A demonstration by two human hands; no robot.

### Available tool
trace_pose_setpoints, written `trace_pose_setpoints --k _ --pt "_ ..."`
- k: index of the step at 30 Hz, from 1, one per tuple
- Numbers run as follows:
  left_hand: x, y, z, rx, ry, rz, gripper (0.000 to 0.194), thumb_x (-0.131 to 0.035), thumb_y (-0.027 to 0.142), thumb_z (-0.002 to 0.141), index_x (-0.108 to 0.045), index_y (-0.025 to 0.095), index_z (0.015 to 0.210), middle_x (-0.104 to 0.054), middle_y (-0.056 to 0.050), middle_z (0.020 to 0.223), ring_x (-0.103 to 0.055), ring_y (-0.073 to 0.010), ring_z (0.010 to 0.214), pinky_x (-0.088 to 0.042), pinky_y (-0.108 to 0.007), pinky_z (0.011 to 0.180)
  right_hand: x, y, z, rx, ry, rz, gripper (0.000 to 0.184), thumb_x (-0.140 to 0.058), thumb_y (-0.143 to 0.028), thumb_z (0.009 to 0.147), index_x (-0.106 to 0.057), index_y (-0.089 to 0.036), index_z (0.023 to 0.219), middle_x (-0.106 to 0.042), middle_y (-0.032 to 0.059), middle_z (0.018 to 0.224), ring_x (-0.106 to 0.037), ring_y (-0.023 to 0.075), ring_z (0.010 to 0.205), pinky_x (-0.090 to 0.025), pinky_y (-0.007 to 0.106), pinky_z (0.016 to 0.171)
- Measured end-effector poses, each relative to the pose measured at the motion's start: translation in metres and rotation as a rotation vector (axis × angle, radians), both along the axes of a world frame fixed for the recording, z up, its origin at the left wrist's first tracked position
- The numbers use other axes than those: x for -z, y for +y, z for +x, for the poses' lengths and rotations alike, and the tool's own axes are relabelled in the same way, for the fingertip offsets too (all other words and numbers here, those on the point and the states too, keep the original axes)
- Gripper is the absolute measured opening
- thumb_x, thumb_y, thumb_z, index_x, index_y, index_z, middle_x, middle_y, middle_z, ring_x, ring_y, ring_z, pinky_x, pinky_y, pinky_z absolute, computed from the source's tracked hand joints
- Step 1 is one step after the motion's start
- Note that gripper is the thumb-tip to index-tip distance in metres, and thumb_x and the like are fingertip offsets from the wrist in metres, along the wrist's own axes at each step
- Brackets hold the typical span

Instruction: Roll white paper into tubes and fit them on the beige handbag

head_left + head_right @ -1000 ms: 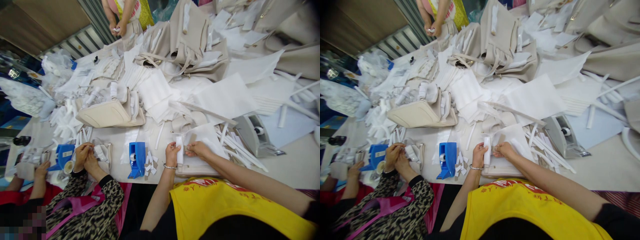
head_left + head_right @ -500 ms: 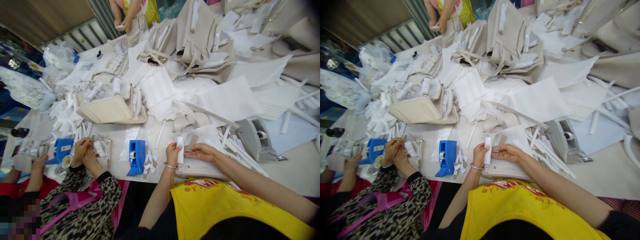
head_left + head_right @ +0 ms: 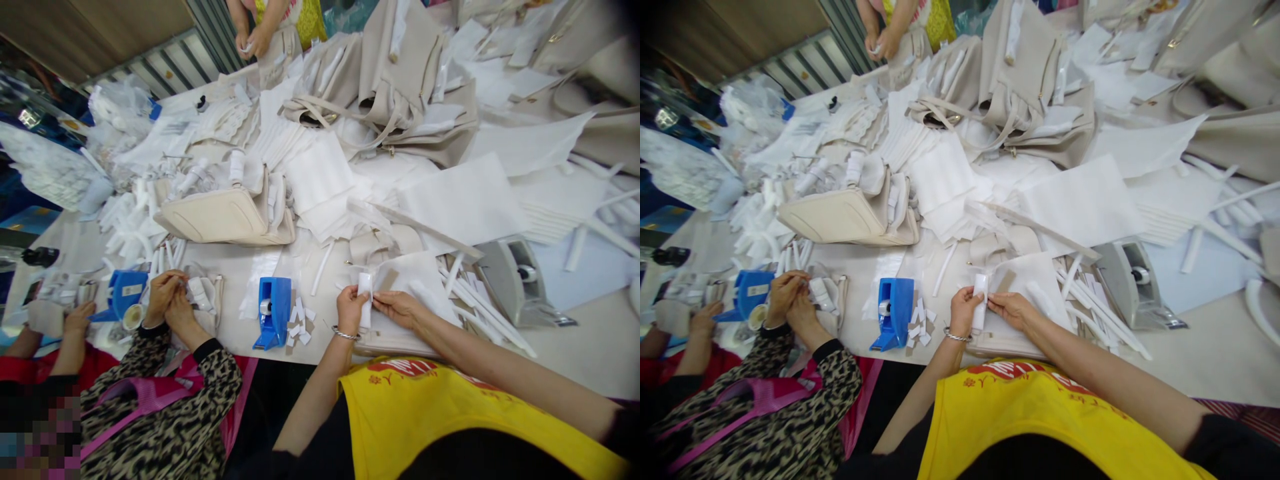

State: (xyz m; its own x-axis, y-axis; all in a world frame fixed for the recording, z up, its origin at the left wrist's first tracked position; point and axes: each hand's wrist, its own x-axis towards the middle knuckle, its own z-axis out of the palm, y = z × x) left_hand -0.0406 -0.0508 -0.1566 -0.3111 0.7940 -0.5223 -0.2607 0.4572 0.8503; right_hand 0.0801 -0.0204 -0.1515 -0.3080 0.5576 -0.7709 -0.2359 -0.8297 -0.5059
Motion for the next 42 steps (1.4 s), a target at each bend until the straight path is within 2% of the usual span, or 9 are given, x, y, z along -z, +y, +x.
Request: trace_pose_setpoints --k 4,7,12,18,21,25,30,38,42 --pt "-0.005 -0.002 0.003 0.16 0.303 0.108 0.014 -0.055 0.019 0.065 -0.063 0.018 0.077 -0.056 -0.003 0.068 -0.047 -0.0155 0.065 -0.036 -0.026 0.065 0.001 -0.001 -0.004 0.006 -0.022 0.039 0.007 -0.064 -0.014 0.063 -0.061 -0.013 0.057 -0.061 0.0019 0.06 -0.056 0.0097 0.059 -0.05 0.016 0.062" --pt "-0.01 -0.003 0.005 0.201 0.438 0.204 0.019 -0.048 0.013 0.067 -0.063 0.02 0.076 -0.05 -0.003 0.066 -0.044 -0.0166 0.069 -0.033 -0.026 0.069 0.003 -0.002 -0.007 0.026 -0.046 0.088 0.012 -0.07 -0.02 0.055 -0.062 -0.011 0.058 -0.061 0.0014 0.057 -0.052 0.0081 0.052 -0.048 0.016 0.053" --pt "-0.015 0.0 0.001 0.347 0.368 0.203 0.036 -0.044 0.006 0.063 -0.06 0.021 0.092 -0.049 -0.004 0.078 -0.044 -0.018 0.079 -0.034 -0.027 0.078 0.005 -0.002 -0.008 0.03 -0.1 0.142 0.027 -0.074 -0.031 0.047 -0.059 -0.011 0.055 -0.055 -0.0007 0.048 -0.047 0.0071 0.044 -0.042 0.019 0.045" --pt "-0.021 0.002 -0.006 0.468 0.291 0.163 0.043 -0.041 0.007 0.062 -0.056 0.018 0.1 -0.052 -0.003 0.092 -0.042 -0.0167 0.095 -0.031 -0.028 0.091 0.013 -0.001 -0.006 -0.037 -0.005 0.189 0.034 -0.072 -0.039 0.048 -0.053 -0.011 0.05 -0.047 -0.0028 0.042 -0.038 0.0049 0.041 -0.028 0.02 0.04" --pt "-0.021 -0.001 -0.007 0.457 0.21 0.132 0.045 -0.041 0.01 0.063 -0.053 0.017 0.106 -0.048 -0.005 0.107 -0.04 -0.0163 0.105 -0.029 -0.028 0.095 0.013 -0.002 -0.006 -0.036 0.073 0.193 0.031 -0.072 -0.037 0.05 -0.055 -0.011 0.054 -0.046 -0.0035 0.044 -0.035 0.004 0.042 -0.025 0.02 0.041" --pt "-0.02 -0.006 -0.007 0.411 0.096 0.085 0.05 -0.041 0.013 0.066 -0.047 0.02 0.115 -0.029 -0.003 0.131 -0.019 -0.0182 0.124 -0.017 -0.03 0.103 0.006 -0.005 -0.008 -0.028 0.108 0.198 0.027 -0.071 -0.033 0.054 -0.058 -0.01 0.059 -0.046 -0.0029 0.047 -0.033 0.0032 0.043 -0.021 0.02 0.04" --pt "-0.018 -0.007 -0.007 0.347 -0.011 0.053 0.052 -0.042 0.013 0.065 -0.046 0.019 0.116 -0.01 -0.001 0.14 -0.009 -0.0185 0.127 -0.017 -0.03 0.103 0.001 -0.005 -0.011 -0.041 0.127 0.177 0.026 -0.071 -0.032 0.054 -0.059 -0.01 0.06 -0.045 -0.0031 0.046 -0.03 0.0026 0.041 -0.017 0.02 0.038" --pt "-0.017 -0.009 -0.007 0.31 -0.093 0.107 0.057 -0.044 0.009 0.062 -0.044 0.02 0.118 0.006 0.0 0.141 -0.013 -0.0203 0.127 -0.03 -0.03 0.097 0.015 0.0 -0.009 -0.018 0.107 0.149 0.026 -0.07 -0.028 0.053 -0.05 -0.012 0.048 -0.041 -0.0052 0.04 -0.028 0.0025 0.038 -0.016 0.02 0.037" --pt "-0.017 -0.008 -0.009 0.347 0.045 0.087 0.054 -0.05 0.011 0.062 -0.047 0.019 0.115 0.009 -0.002 0.14 -0.036 -0.0235 0.115 -0.036 -0.032 0.092 0.021 0.0 -0.013 -0.018 0.082 0.151 0.026 -0.069 -0.026 0.051 -0.047 -0.013 0.047 -0.04 -0.006 0.039 -0.028 0.0025 0.037 -0.015 0.019 0.036"
